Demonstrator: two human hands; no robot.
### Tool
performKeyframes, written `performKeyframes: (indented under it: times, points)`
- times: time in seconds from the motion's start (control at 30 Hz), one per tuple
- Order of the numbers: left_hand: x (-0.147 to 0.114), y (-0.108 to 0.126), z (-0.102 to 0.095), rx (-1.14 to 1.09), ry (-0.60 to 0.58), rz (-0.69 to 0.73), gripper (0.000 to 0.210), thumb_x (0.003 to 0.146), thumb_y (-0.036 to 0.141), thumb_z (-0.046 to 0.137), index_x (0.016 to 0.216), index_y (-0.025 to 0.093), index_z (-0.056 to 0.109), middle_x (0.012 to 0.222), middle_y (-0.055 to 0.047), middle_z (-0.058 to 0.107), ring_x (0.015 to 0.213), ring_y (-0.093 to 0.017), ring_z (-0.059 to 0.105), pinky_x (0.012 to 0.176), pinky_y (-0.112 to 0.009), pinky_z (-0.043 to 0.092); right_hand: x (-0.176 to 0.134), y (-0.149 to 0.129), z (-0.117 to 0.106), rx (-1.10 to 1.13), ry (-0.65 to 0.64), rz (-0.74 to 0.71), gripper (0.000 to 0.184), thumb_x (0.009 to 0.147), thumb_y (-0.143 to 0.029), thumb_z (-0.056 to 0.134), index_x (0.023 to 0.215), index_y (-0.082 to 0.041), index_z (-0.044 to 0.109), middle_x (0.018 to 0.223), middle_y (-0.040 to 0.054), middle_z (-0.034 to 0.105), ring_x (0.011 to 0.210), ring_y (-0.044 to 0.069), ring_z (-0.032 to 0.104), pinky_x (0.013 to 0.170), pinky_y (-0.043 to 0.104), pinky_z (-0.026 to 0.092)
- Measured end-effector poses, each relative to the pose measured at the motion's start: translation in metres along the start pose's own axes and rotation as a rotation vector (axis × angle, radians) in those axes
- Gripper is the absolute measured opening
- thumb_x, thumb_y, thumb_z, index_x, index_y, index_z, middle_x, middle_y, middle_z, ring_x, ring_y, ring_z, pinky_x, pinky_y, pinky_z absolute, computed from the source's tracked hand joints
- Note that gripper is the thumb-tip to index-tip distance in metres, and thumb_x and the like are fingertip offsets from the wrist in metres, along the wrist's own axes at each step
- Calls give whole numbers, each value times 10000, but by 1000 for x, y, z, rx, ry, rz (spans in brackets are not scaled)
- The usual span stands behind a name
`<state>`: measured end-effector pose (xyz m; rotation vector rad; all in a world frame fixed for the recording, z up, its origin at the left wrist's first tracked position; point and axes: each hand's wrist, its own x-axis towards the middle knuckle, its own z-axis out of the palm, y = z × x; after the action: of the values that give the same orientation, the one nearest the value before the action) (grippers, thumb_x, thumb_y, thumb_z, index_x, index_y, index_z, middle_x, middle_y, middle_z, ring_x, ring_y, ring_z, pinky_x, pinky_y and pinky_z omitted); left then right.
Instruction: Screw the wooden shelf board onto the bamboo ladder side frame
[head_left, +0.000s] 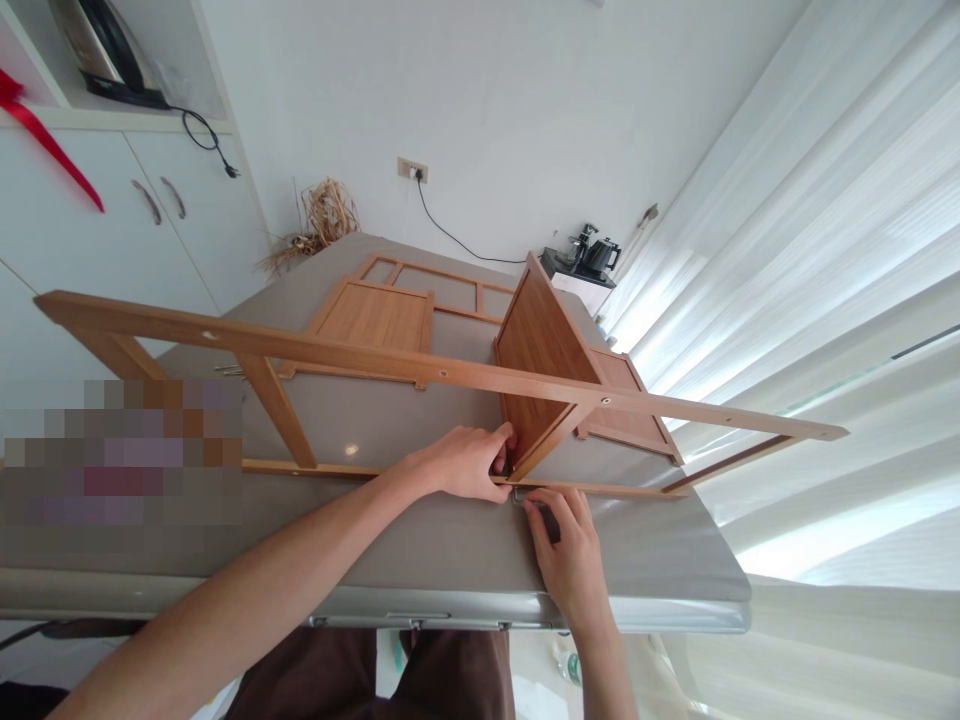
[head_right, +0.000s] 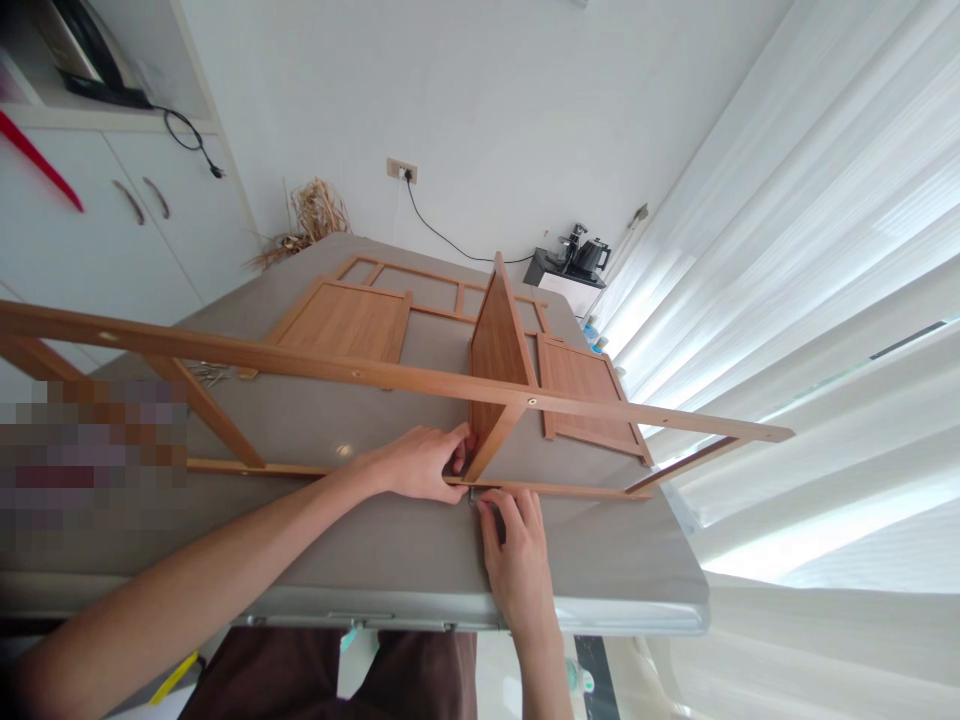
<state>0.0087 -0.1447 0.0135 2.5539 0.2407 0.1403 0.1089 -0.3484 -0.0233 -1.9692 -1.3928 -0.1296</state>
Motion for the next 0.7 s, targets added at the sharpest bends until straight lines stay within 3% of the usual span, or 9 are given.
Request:
performKeyframes:
  times: [0.23, 0.7]
  points:
    - [0, 1, 0, -1, -1, -2, 405, 711, 458, 683, 949, 253, 428, 896, 47, 725, 744, -212, 692, 623, -317, 416, 0, 0, -2, -3, 23, 19, 119, 1016, -289, 528, 973, -260, 634, 991, 52, 619, 956, 231, 570, 853, 393, 494]
    - [1, -2, 1, -12, -2, 6, 416, 711, 465, 690, 963, 251, 437, 898, 43, 729, 748, -210, 694, 624, -316, 418, 2, 1, 1, -32, -12, 6, 122, 988, -263, 534, 1025, -258, 650, 1057, 75, 583, 1005, 251, 544, 877, 433, 497]
